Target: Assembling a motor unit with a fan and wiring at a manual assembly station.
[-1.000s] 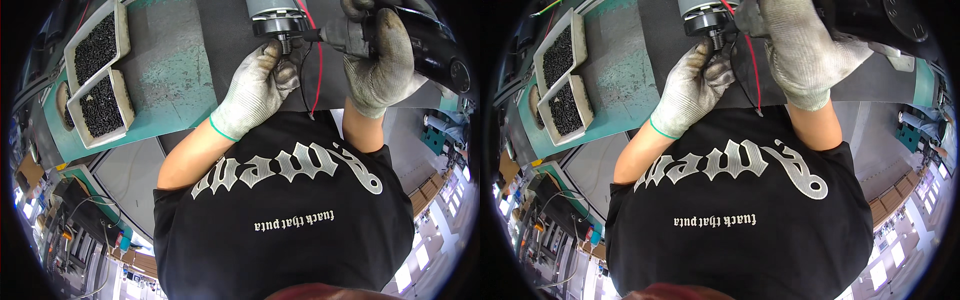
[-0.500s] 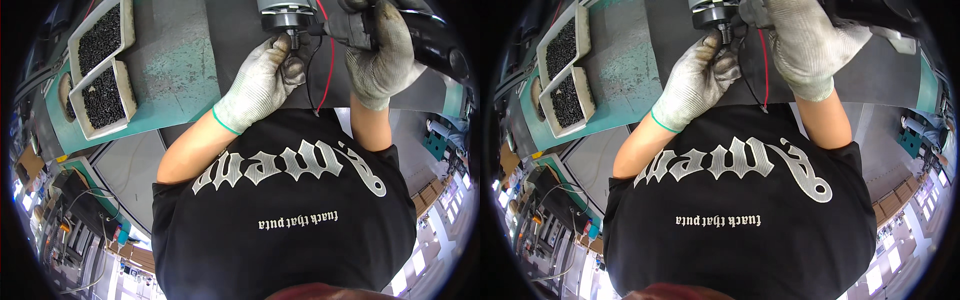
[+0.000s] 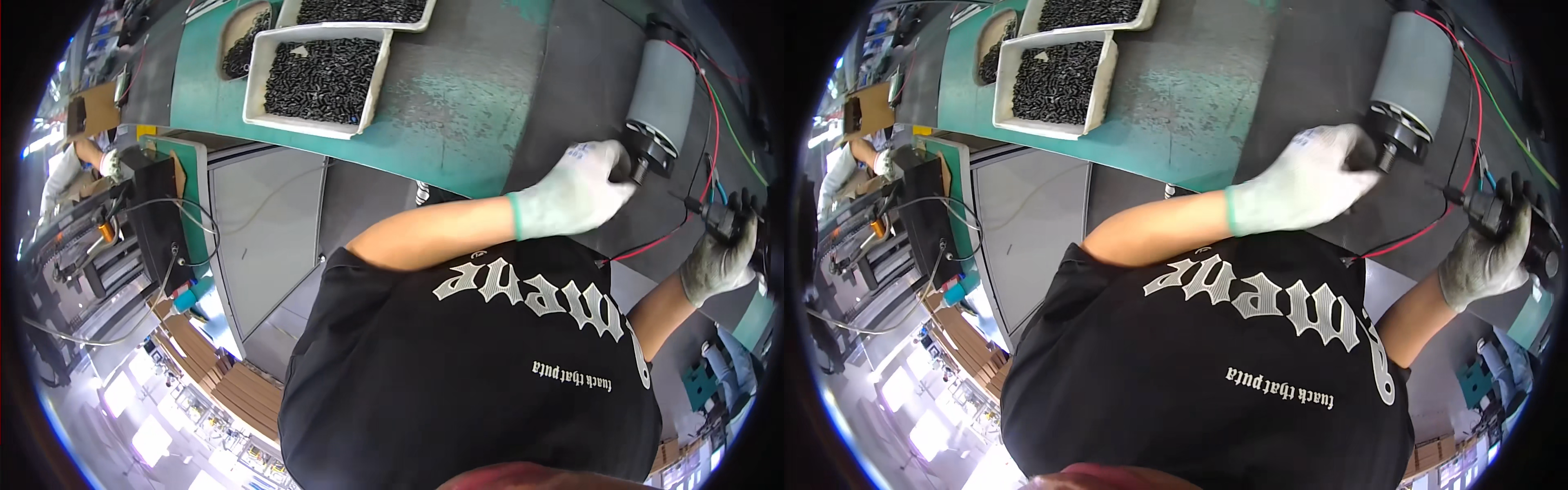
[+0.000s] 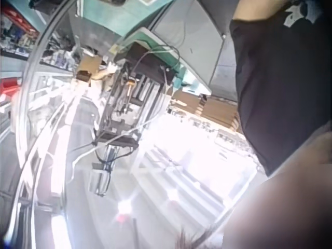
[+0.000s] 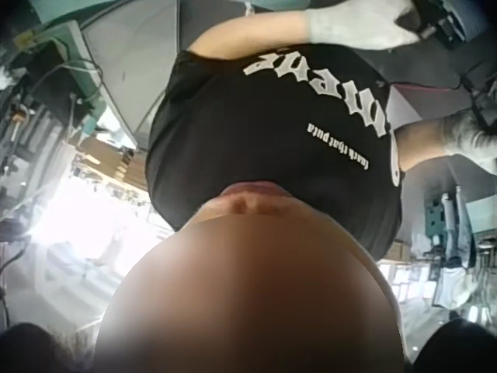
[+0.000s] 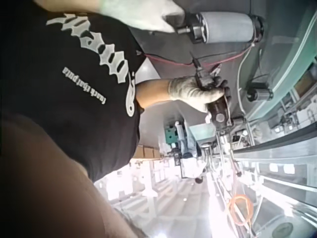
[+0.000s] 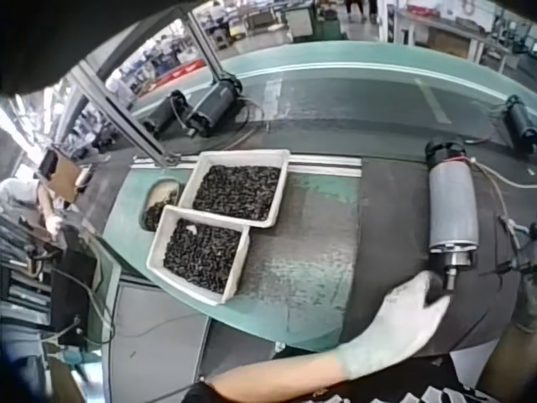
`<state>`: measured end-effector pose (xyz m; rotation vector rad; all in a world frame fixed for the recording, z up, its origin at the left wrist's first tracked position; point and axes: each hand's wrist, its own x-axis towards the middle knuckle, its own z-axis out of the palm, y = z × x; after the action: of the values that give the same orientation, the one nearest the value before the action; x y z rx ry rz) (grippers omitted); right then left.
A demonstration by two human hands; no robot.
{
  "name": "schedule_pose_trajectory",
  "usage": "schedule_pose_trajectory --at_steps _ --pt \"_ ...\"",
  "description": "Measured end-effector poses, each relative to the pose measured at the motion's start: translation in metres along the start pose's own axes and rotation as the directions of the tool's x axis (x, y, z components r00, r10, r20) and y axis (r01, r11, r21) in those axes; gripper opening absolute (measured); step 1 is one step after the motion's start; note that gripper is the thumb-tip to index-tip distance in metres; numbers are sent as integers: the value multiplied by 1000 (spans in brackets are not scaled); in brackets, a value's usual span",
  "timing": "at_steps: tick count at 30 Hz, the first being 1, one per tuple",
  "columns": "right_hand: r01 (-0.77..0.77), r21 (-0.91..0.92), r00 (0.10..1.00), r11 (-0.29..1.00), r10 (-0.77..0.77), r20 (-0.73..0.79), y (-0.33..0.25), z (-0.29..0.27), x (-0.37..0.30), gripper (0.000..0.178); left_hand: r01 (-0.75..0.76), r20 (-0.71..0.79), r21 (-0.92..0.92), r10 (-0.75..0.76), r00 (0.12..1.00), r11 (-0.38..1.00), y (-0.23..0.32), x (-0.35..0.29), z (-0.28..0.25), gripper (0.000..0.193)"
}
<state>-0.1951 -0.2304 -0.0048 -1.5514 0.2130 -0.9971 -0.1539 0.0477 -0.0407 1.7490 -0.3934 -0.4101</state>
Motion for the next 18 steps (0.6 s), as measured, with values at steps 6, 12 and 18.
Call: schedule_pose_trajectory --at_steps 6,12,18 --pt "-134 -7 983 991 132 -124 -13 -15 0 31 364 -573 769 314 757 526 5 -29 -196 22" --pt "-201 134 977 970 209 -48 -5 -18 7 33 545 -611 783 209 763 299 -39 -22 -274 27" --pt "-137 135 989 981 144 -43 -18 1 -8 32 608 -689 680 72 721 409 -34 -25 -272 30"
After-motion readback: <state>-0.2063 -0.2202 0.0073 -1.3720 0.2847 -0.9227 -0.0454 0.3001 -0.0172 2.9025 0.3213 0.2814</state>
